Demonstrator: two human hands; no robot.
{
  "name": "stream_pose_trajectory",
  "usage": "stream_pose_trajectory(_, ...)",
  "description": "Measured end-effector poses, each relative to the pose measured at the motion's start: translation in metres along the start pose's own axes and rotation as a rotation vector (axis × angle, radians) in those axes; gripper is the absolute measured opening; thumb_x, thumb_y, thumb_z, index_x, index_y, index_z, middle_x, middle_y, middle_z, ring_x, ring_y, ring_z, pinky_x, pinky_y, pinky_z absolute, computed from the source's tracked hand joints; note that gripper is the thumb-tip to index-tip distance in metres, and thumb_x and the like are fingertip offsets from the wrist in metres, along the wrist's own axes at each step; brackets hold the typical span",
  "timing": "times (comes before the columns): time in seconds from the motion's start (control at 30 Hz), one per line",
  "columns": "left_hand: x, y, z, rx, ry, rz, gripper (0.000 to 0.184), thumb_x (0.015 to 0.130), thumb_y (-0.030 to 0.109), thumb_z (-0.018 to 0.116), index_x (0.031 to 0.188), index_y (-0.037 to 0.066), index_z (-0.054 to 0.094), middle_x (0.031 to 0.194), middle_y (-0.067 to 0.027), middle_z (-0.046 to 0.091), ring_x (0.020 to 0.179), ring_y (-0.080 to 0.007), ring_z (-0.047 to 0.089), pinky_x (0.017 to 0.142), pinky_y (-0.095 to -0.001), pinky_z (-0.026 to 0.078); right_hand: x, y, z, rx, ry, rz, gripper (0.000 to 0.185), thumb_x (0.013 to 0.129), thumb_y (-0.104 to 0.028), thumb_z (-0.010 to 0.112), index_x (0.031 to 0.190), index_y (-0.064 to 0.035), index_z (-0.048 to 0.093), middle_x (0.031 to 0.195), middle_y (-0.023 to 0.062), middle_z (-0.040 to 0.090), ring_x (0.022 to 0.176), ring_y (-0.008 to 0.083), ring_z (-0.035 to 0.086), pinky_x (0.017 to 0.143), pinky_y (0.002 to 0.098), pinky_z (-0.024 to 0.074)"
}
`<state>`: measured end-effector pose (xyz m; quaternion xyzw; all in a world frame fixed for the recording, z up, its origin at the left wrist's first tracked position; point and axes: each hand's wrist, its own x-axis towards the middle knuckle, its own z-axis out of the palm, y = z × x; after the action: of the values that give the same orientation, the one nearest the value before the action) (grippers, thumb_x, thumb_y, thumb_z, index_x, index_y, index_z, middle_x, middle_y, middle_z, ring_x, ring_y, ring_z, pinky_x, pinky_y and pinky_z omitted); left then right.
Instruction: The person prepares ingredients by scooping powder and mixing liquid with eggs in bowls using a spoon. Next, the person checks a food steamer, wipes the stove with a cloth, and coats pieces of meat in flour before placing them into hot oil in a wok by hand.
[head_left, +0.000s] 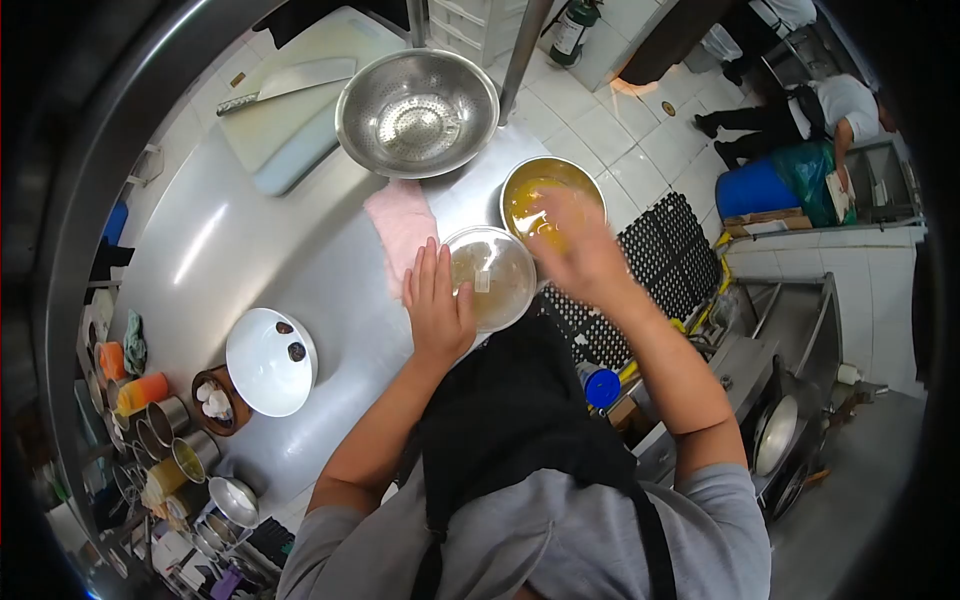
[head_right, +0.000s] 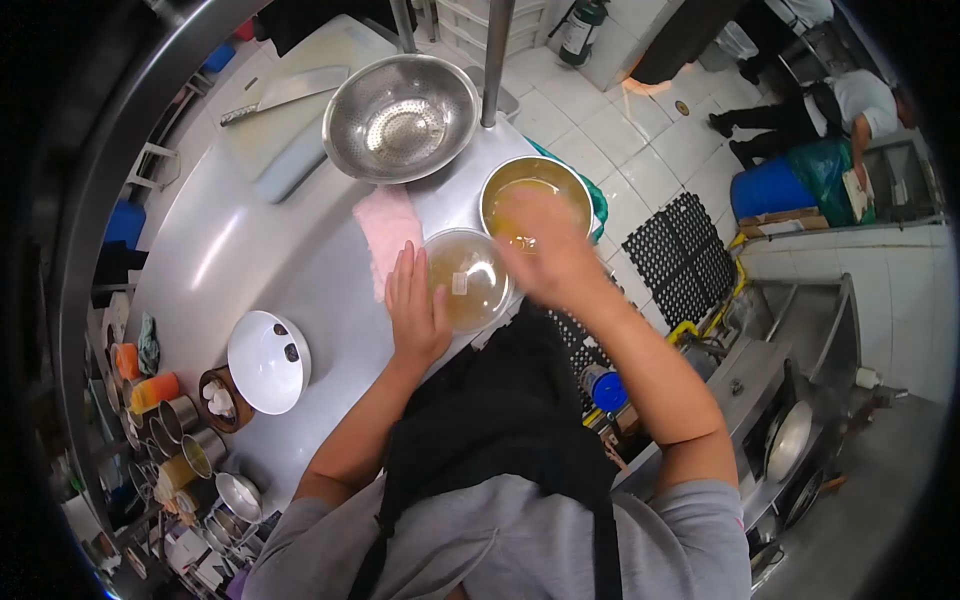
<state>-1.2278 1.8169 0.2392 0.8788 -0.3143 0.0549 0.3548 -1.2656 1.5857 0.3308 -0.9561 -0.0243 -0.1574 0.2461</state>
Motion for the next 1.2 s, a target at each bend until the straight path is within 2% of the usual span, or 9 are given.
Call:
stream_pose_trajectory(0.03,0.003,0.005,0.004,-0.001,0.016,-0.032,0.057,0.094,0.021,0.052,0.142,-0.006,0.039,0.151,-0.0238,0.037,0.140,-0.0397,0.033,0.114,-0.0533,0.019,0.006,0.021,-0.015,0.011,0.104,0.102,0.045,0.081,-0.023,0.072,0.117,0.0022,0.060,0.120,0.0198,0.062,0.119,0.0392,0.054,0.100,0.0460,0.0436)
stream_pose_trajectory(0.13,0.011,0.011,0.017,0.017,0.078,-0.080,0.057,0.094,0.021,0.053,0.142,-0.007,0.039,0.151,-0.0248,0.036,0.140,-0.0402,0.033,0.113,-0.0545,0.019,0.002,0.096,-0.034,-0.274,0.047,0.210,0.044,0.092,-0.027,0.063,0.122,0.0039,0.056,0.107,0.0224,0.066,0.108,0.0358,0.060,0.093,0.0417,0.0472)
stream_pose_trajectory(0.2,0.015,0.017,0.024,0.041,0.127,-0.111,0.057,0.094,0.020,0.053,0.141,-0.007,0.039,0.151,-0.0253,0.035,0.140,-0.0404,0.033,0.113,-0.0551,0.019,0.002,0.136,-0.031,0.058,-0.265,0.631,0.039,0.094,-0.021,0.059,0.121,0.0059,0.053,0.091,0.0200,0.066,0.079,0.0295,0.067,0.072,0.0426,0.0556)
stream_pose_trajectory(0.23,0.017,0.021,0.025,0.057,0.126,-0.159,0.057,0.093,0.020,0.053,0.142,-0.007,0.039,0.151,-0.0258,0.035,0.140,-0.0404,0.033,0.113,-0.0553,0.020,0.006,0.143,-0.032,0.062,-0.282,0.603,0.039,0.094,-0.021,0.059,0.121,0.0059,0.053,0.091,0.0200,0.066,0.079,0.0295,0.067,0.072,0.0426,0.0556)
stream_pose_trajectory(0.3,0.023,0.029,0.030,0.096,0.139,-0.217,0.057,0.093,0.020,0.054,0.142,-0.007,0.038,0.151,-0.0263,0.035,0.139,-0.0404,0.033,0.113,-0.0556,0.020,0.008,0.152,-0.033,0.659,-0.482,0.830,0.036,0.098,-0.019,0.050,0.122,0.0063,0.048,0.077,0.0154,0.065,0.058,0.0204,0.065,0.051,0.0340,0.0543)
stream_pose_trajectory(0.4,0.032,0.039,0.040,0.118,0.213,-0.295,0.057,0.094,0.019,0.053,0.142,-0.007,0.038,0.150,-0.0274,0.034,0.138,-0.0410,0.034,0.113,-0.0562,0.020,0.001,0.187,-0.015,0.735,-0.487,0.769,0.030,0.096,-0.013,0.047,0.119,0.0051,0.047,0.072,0.0111,0.063,0.049,0.0154,0.061,0.041,0.0266,0.0492)
stream_pose_trajectory(0.67,0.058,0.047,0.070,0.132,0.369,-0.377,0.060,0.095,0.019,0.052,0.145,-0.007,0.032,0.150,-0.0288,0.034,0.136,-0.0429,0.036,0.112,-0.0519,0.023,0.020,0.208,-0.029,0.668,-0.462,0.569,0.022,0.093,-0.004,0.040,0.111,0.0072,0.047,0.067,0.0125,0.061,0.046,0.0172,0.059,0.042,0.0286,0.0497)
stream_pose_trajectory(0.9,0.073,0.050,0.085,0.128,0.441,-0.408,0.060,0.096,0.021,0.052,0.145,-0.007,0.031,0.149,-0.0287,0.034,0.136,-0.0433,0.036,0.112,-0.0517,0.022,0.043,0.223,-0.068,0.582,-0.477,0.572,0.028,0.092,-0.006,0.043,0.114,0.0094,0.050,0.071,0.0146,0.064,0.047,0.0184,0.061,0.042,0.0296,0.0506)
stream_pose_trajectory(1.2,0.075,0.068,0.099,0.020,0.484,-0.422,0.063,0.097,0.019,0.052,0.145,-0.012,0.025,0.148,-0.0348,0.029,0.137,-0.0485,0.032,0.114,-0.0507,0.024,0.083,0.200,-0.109,0.601,-0.614,0.409,0.026,0.091,-0.005,0.042,0.109,0.0114,0.050,0.065,0.0132,0.062,0.046,0.0177,0.061,0.042,0.0293,0.0508)
